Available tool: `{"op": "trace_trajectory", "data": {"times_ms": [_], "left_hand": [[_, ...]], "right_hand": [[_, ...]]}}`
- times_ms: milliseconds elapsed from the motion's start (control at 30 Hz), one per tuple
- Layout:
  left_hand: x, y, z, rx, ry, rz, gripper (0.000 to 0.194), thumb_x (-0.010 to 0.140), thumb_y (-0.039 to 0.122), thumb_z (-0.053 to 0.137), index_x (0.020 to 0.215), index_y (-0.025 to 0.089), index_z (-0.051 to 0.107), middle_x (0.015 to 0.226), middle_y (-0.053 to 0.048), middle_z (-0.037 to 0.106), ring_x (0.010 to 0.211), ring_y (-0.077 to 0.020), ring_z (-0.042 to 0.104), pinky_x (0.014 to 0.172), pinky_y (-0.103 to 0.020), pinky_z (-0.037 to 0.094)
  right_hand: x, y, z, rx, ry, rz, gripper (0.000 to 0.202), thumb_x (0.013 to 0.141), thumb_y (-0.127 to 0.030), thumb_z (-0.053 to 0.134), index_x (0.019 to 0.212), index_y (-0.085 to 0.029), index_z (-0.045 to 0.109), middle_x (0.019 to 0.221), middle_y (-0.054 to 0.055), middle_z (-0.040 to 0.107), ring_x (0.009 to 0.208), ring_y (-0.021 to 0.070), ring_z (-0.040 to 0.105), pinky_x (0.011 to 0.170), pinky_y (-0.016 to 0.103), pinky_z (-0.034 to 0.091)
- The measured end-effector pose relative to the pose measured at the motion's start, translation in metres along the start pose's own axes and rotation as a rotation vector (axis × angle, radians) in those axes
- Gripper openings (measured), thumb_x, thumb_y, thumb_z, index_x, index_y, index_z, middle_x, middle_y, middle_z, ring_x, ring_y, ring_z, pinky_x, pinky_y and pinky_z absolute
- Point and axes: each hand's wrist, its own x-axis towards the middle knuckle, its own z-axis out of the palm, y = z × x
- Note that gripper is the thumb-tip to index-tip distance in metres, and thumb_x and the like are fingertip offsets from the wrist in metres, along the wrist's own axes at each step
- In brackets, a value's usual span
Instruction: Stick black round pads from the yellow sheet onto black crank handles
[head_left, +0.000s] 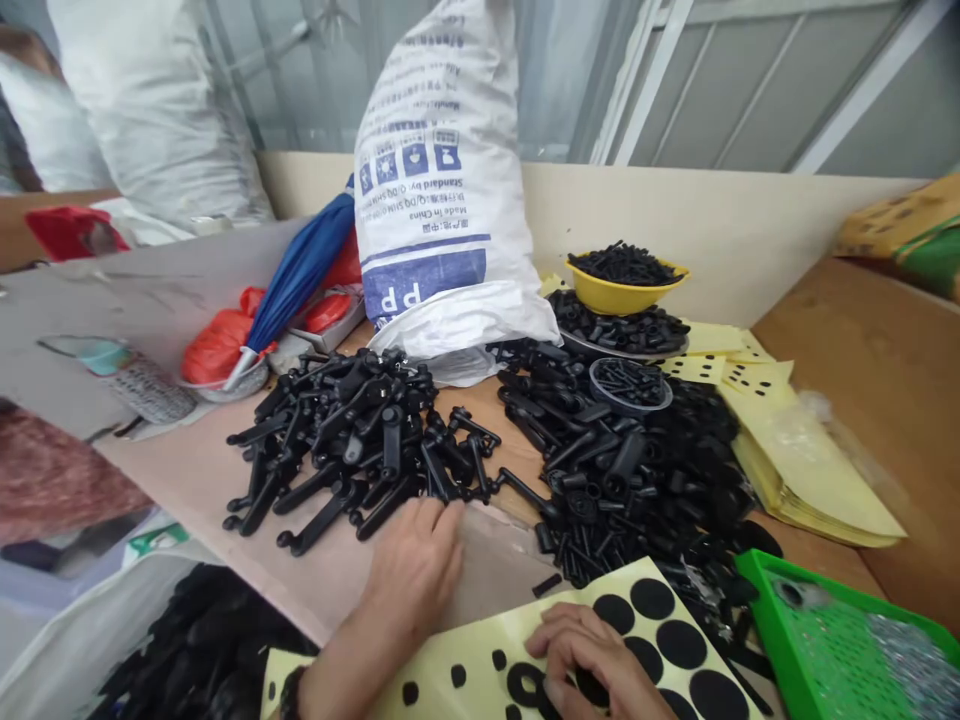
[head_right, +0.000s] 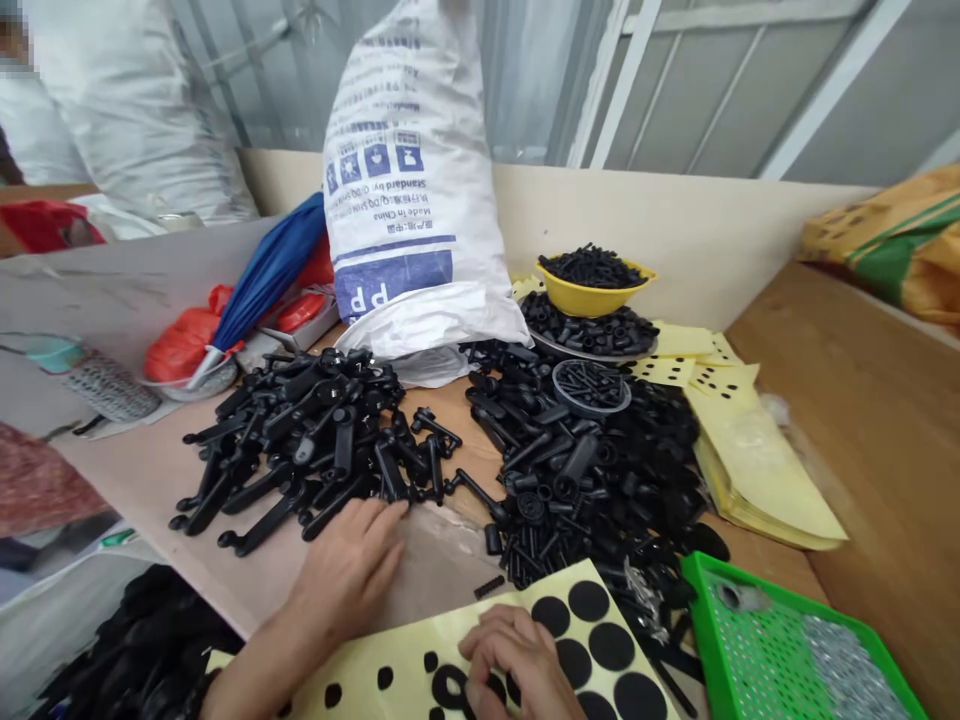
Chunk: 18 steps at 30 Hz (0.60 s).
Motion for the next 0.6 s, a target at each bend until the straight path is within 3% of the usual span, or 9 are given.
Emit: {"op": "trace_trajectory", "data": {"times_ms": [67,167,400,500,600], "left_hand": [[0.017,-0.007,-0.002,0.188,-0.024,-0.055,0.039,0.084,0.007,0.045,0.121,0.009,0.055,0.106,-0.016,0.061,0.094,-0.029,0.056,0.075,-0.041,0.049],[0.035,-0.014,0.001,0.334,-0.017,-0.01,0.043,0.083,0.0,0.041,0.119,0.016,0.057,0.121,-0.016,0.057,0.11,-0.0298,0.051,0.08,-0.041,0.047],[0.052,-0.026,0.0,0.305,0.002,0.11,0.024,0.084,0.006,0.044,0.097,0.015,0.062,0.119,-0.016,0.057,0.11,-0.0312,0.05,0.084,-0.046,0.045],[0.053,-0.022,-0.009,0.043,0.068,0.138,0.022,0.08,0.012,0.05,0.1,0.015,0.057,0.123,-0.015,0.056,0.117,-0.0311,0.046,0.095,-0.048,0.04],[0.047,-0.007,-0.018,-0.55,0.059,-0.065,0.022,0.08,0.023,0.052,0.102,0.019,0.052,0.104,-0.008,0.062,0.099,-0.0242,0.056,0.086,-0.039,0.045]], "right_hand": [[-0.001,0.003,0.002,0.007,0.007,0.007,0.02,0.067,-0.003,0.052,0.067,-0.023,0.053,0.083,0.001,0.071,0.089,0.0224,0.065,0.081,0.036,0.052],[-0.001,0.003,0.003,0.021,0.026,0.02,0.02,0.068,-0.003,0.051,0.067,-0.023,0.053,0.083,0.001,0.071,0.09,0.0222,0.064,0.081,0.036,0.051],[0.002,-0.006,0.001,0.138,0.119,0.046,0.015,0.075,-0.01,0.051,0.068,-0.023,0.052,0.083,0.003,0.069,0.088,0.0211,0.063,0.08,0.035,0.049],[0.001,-0.008,0.0,0.251,0.166,0.081,0.012,0.076,-0.013,0.052,0.069,-0.023,0.053,0.086,0.004,0.068,0.087,0.0212,0.063,0.08,0.035,0.049],[-0.002,-0.012,-0.006,0.427,0.252,0.159,0.011,0.079,-0.022,0.054,0.068,-0.022,0.054,0.09,0.007,0.067,0.089,0.0226,0.062,0.08,0.035,0.049]]}}
